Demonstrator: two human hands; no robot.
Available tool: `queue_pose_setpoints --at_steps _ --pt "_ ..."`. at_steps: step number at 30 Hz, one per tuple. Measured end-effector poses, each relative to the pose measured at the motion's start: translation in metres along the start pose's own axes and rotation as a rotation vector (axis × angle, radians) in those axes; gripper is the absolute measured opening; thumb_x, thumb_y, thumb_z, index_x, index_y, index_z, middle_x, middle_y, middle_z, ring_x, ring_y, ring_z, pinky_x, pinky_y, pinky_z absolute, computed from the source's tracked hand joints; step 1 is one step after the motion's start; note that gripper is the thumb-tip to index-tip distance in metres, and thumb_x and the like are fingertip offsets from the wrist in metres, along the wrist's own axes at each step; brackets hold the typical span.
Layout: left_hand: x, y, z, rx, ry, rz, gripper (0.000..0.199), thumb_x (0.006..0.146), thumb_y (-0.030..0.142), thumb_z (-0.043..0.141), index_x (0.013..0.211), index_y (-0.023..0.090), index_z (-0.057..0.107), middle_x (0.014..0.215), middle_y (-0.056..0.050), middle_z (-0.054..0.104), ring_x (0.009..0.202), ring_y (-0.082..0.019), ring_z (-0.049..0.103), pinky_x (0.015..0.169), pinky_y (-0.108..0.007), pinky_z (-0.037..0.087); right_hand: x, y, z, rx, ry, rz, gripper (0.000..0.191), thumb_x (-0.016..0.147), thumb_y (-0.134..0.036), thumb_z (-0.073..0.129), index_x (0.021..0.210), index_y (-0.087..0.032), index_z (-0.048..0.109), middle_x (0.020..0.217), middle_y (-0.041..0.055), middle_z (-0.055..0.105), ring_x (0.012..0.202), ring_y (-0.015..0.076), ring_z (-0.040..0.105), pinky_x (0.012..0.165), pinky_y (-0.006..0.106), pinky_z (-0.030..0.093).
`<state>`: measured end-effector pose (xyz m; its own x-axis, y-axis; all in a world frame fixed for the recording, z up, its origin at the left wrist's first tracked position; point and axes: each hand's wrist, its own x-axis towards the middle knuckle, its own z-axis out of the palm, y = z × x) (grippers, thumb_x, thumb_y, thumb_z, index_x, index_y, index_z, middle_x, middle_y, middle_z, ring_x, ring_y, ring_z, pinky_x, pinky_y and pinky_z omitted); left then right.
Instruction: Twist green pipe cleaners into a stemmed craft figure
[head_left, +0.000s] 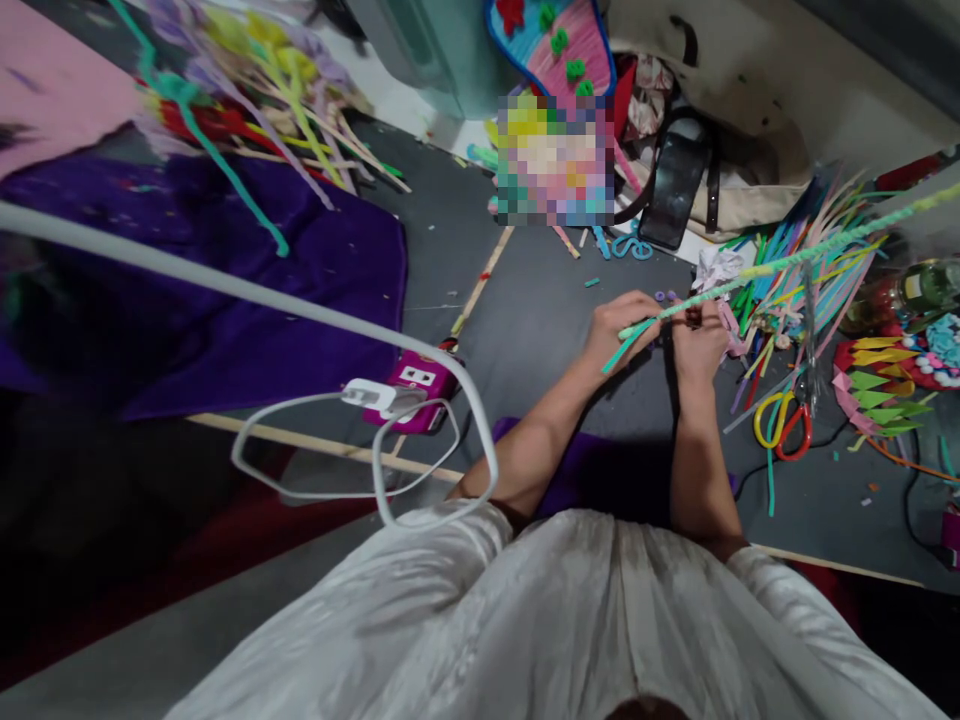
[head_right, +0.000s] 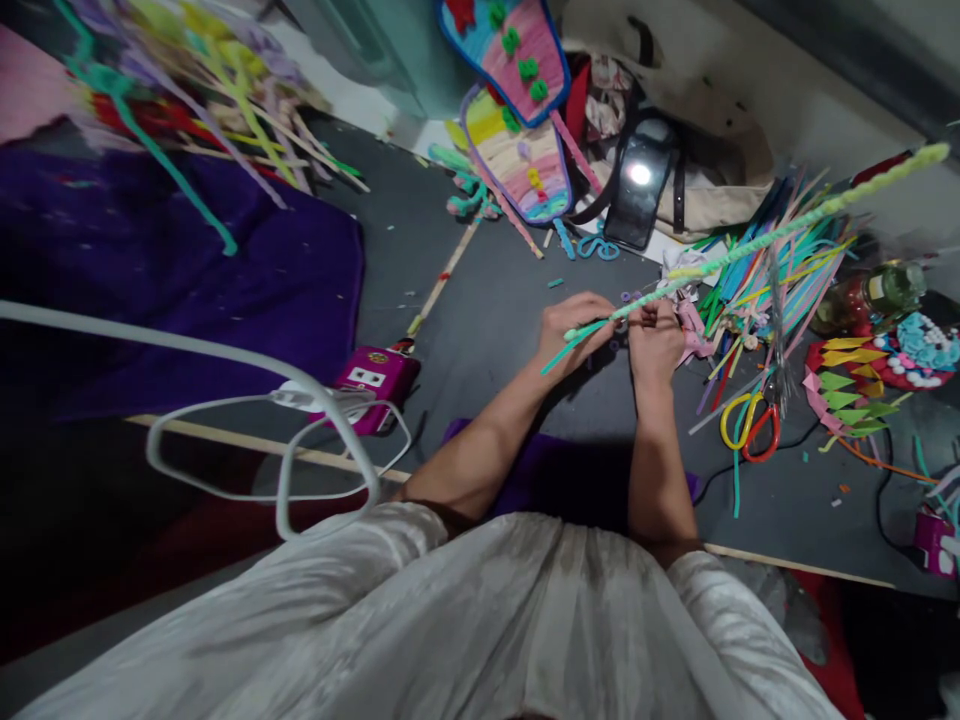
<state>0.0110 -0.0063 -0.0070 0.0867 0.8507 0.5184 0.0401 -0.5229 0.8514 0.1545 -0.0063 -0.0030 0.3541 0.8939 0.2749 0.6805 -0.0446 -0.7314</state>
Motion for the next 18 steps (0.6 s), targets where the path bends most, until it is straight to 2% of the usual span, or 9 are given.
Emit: queue_pose_setpoints --at_steps 3,8,14,18 --pt "0.003 0.002 -0.003 -0.058 0.043 -0.083 0.013 0.085 0.03 0.069 0.081 0.02 0.077 0.081 -0.006 0.072 0.076 -0.016 0.067 0.074 -0.03 0.052 0.001 0.0 -0.003 0.054 0.025 -0.019 0.026 0.086 -0.044 0.058 0.083 -0.02 0.065 0.074 0.0016 0.069 0.069 0.0158 0.062 0.07 0.029 0.049" --pt "0.007 0.004 -0.007 -0.227 0.092 -0.413 0.013 0.076 0.032 0.078 0.072 0.02 0.076 0.08 -0.005 0.071 0.071 -0.016 0.068 0.069 -0.03 0.056 0.005 0.002 -0.007 0.25 -0.017 0.031 0.035 0.089 -0.051 0.054 0.083 -0.02 0.068 0.071 -0.0013 0.066 0.064 0.0134 0.06 0.068 0.028 0.051" --pt "0.008 0.0 -0.005 -0.531 0.12 -0.618 0.022 0.069 0.035 0.083 0.077 0.016 0.073 0.073 -0.003 0.071 0.067 -0.015 0.07 0.071 -0.03 0.059 0.009 0.007 -0.005 0.693 -0.15 0.252 0.034 0.081 -0.055 0.065 0.082 -0.02 0.066 0.067 -0.0035 0.063 0.058 0.0118 0.059 0.058 0.027 0.055" --pt "0.008 -0.003 -0.004 -0.635 0.115 -0.712 0.03 0.065 0.037 0.085 0.08 0.014 0.071 0.07 -0.003 0.071 0.068 -0.016 0.071 0.073 -0.032 0.059 0.009 0.01 0.0 0.84 -0.24 0.378 0.034 0.08 -0.055 0.066 0.084 -0.021 0.063 0.068 -0.0034 0.063 0.056 0.011 0.059 0.058 0.027 0.056"
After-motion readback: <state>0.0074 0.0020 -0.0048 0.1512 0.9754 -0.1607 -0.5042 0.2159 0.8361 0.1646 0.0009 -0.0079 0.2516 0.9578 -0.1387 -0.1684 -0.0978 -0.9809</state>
